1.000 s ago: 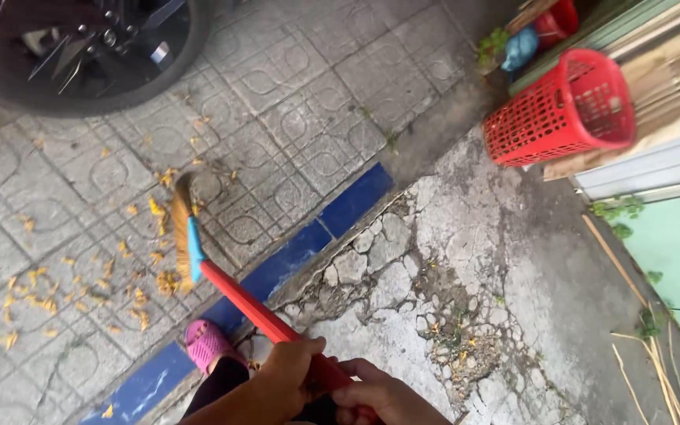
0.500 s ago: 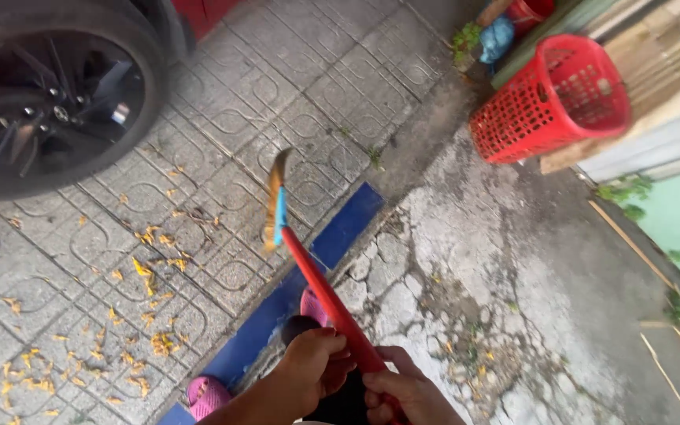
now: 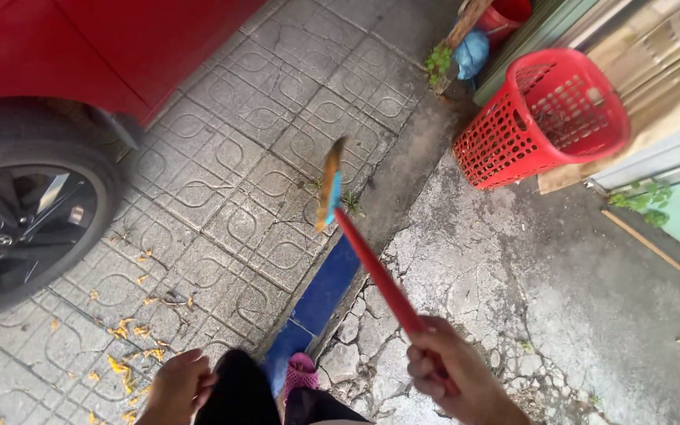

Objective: Sweeping fallen yellow flowers and debris from the pavement next to a red car.

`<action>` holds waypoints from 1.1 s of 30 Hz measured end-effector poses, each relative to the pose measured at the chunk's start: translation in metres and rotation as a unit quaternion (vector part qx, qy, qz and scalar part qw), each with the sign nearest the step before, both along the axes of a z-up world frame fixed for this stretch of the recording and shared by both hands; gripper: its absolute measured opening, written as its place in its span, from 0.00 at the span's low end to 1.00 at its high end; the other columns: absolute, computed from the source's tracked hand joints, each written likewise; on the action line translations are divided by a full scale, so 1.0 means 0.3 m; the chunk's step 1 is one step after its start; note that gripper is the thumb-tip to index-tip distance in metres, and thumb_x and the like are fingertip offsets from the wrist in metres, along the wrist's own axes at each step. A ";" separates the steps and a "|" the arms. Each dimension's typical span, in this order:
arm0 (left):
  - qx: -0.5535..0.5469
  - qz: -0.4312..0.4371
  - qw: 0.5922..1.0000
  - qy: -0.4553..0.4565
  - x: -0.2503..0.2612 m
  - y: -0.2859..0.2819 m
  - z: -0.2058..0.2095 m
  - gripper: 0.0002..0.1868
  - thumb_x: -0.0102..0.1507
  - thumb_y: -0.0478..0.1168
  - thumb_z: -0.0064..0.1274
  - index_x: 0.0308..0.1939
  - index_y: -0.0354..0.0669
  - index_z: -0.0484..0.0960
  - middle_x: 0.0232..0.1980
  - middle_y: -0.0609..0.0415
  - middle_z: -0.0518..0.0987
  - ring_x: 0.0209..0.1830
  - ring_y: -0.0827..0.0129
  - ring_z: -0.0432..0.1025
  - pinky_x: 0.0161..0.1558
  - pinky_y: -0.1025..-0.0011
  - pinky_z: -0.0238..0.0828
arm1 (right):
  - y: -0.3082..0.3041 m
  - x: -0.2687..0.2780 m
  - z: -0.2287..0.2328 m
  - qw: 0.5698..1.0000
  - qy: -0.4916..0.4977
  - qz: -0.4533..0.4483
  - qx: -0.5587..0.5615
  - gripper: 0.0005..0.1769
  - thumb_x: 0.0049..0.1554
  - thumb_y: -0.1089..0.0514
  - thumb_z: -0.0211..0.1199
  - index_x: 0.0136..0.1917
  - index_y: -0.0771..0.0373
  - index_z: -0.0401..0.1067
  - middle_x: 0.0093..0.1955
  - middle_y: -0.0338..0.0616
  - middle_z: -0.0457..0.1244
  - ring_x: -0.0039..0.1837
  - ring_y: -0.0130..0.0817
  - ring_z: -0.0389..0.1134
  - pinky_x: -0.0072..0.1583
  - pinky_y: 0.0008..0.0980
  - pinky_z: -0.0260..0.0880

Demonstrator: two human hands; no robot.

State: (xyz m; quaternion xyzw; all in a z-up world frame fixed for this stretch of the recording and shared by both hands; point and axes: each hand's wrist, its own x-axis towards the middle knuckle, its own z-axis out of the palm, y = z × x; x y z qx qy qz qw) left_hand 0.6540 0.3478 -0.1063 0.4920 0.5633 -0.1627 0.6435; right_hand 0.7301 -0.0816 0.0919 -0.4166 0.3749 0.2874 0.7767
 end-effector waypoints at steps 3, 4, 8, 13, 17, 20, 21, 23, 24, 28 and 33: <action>0.044 -0.092 0.994 0.029 -0.034 0.179 -0.294 0.21 0.68 0.30 0.48 0.65 0.29 0.76 0.31 0.23 0.79 0.20 0.46 0.66 0.20 0.56 0.60 | -0.065 0.183 -0.009 1.000 -0.003 -0.030 0.001 0.27 0.58 0.66 0.57 0.70 0.70 0.62 0.27 0.40 0.56 0.24 0.27 0.55 0.21 0.25 0.49; 0.045 -0.096 0.994 0.032 0.006 0.184 -0.307 0.21 0.68 0.30 0.48 0.65 0.29 0.76 0.31 0.23 0.79 0.20 0.46 0.66 0.20 0.56 0.60 | -0.096 0.251 -0.023 0.999 0.001 -0.034 0.003 0.27 0.58 0.66 0.57 0.70 0.70 0.62 0.27 0.40 0.56 0.24 0.27 0.55 0.21 0.25 0.49; 0.044 -0.137 0.989 0.027 0.245 0.173 -0.351 0.15 0.66 0.30 0.49 0.57 0.28 0.77 0.29 0.25 0.79 0.19 0.47 0.66 0.19 0.58 0.60 | -0.180 0.524 -0.034 0.997 -0.023 -0.058 0.053 0.14 0.59 0.64 0.59 0.58 0.65 0.63 0.31 0.38 0.58 0.27 0.22 0.55 0.24 0.20 0.48; 0.025 -0.144 0.989 -0.006 0.635 0.023 -0.295 0.09 0.64 0.30 0.50 0.46 0.27 0.79 0.27 0.28 0.79 0.19 0.50 0.67 0.18 0.60 0.59 | -0.317 0.844 -0.022 0.996 -0.053 -0.073 0.017 0.08 0.61 0.64 0.56 0.54 0.62 0.64 0.35 0.42 0.60 0.31 0.20 0.57 0.27 0.18 0.48; 0.045 -0.163 0.985 -0.041 0.965 0.026 -0.178 0.07 0.62 0.30 0.51 0.35 0.26 0.81 0.25 0.31 0.79 0.18 0.52 0.68 0.16 0.61 0.58 | -0.489 1.148 -0.139 0.994 -0.049 -0.093 0.022 0.04 0.60 0.63 0.55 0.50 0.62 0.65 0.34 0.36 0.57 0.31 0.18 0.53 0.27 0.17 0.44; 0.038 -0.165 0.986 -0.005 1.209 -0.083 0.146 0.10 0.65 0.29 0.51 0.51 0.30 0.77 0.37 0.31 0.79 0.31 0.50 0.72 0.23 0.64 0.63 | -0.530 1.306 -0.114 0.991 -0.069 -0.100 0.048 0.19 0.59 0.64 0.52 0.64 0.62 0.58 0.34 0.33 0.59 0.30 0.16 0.56 0.26 0.12 0.51; 0.030 -0.150 0.988 -0.003 1.299 -0.131 0.361 0.24 0.68 0.28 0.50 0.69 0.34 0.72 0.50 0.30 0.79 0.43 0.48 0.77 0.30 0.66 0.68 | -0.529 1.385 -0.078 0.987 -0.103 -0.109 0.065 0.37 0.58 0.66 0.51 0.80 0.63 0.52 0.36 0.36 0.63 0.30 0.17 0.61 0.25 0.08 0.58; 0.039 -0.144 0.989 -0.001 1.396 -0.138 0.374 0.22 0.68 0.30 0.50 0.67 0.38 0.73 0.47 0.34 0.80 0.43 0.52 0.78 0.30 0.67 0.67 | -0.632 1.518 -0.109 0.984 -0.096 -0.130 0.075 0.36 0.58 0.66 0.51 0.79 0.66 0.53 0.39 0.37 0.63 0.31 0.15 0.61 0.26 0.07 0.59; 0.045 -0.137 0.990 0.003 1.425 -0.146 0.382 0.20 0.68 0.32 0.51 0.65 0.41 0.74 0.45 0.37 0.80 0.42 0.55 0.78 0.30 0.69 0.66 | -0.684 1.579 -0.128 0.982 -0.086 -0.149 0.082 0.35 0.58 0.67 0.51 0.78 0.69 0.55 0.41 0.38 0.64 0.32 0.12 0.61 0.26 0.05 0.59; 0.060 -0.094 0.994 0.000 1.394 -0.145 0.346 0.19 0.71 0.36 0.48 0.66 0.38 0.72 0.47 0.38 0.77 0.44 0.52 0.75 0.34 0.65 0.65 | -0.899 1.832 -0.150 0.983 -0.114 -0.086 0.114 0.34 0.56 0.66 0.55 0.76 0.69 0.57 0.43 0.41 0.63 0.34 0.12 0.61 0.29 0.06 0.59; 0.089 -0.006 0.987 0.133 1.129 -0.173 0.178 0.17 0.71 0.40 0.46 0.54 0.25 0.78 0.45 0.26 0.81 0.41 0.43 0.78 0.23 0.61 0.61 | -1.127 2.205 -0.229 0.996 -0.046 -0.030 -0.072 0.34 0.59 0.65 0.50 0.78 0.67 0.53 0.46 0.37 0.60 0.38 0.10 0.59 0.31 0.02 0.55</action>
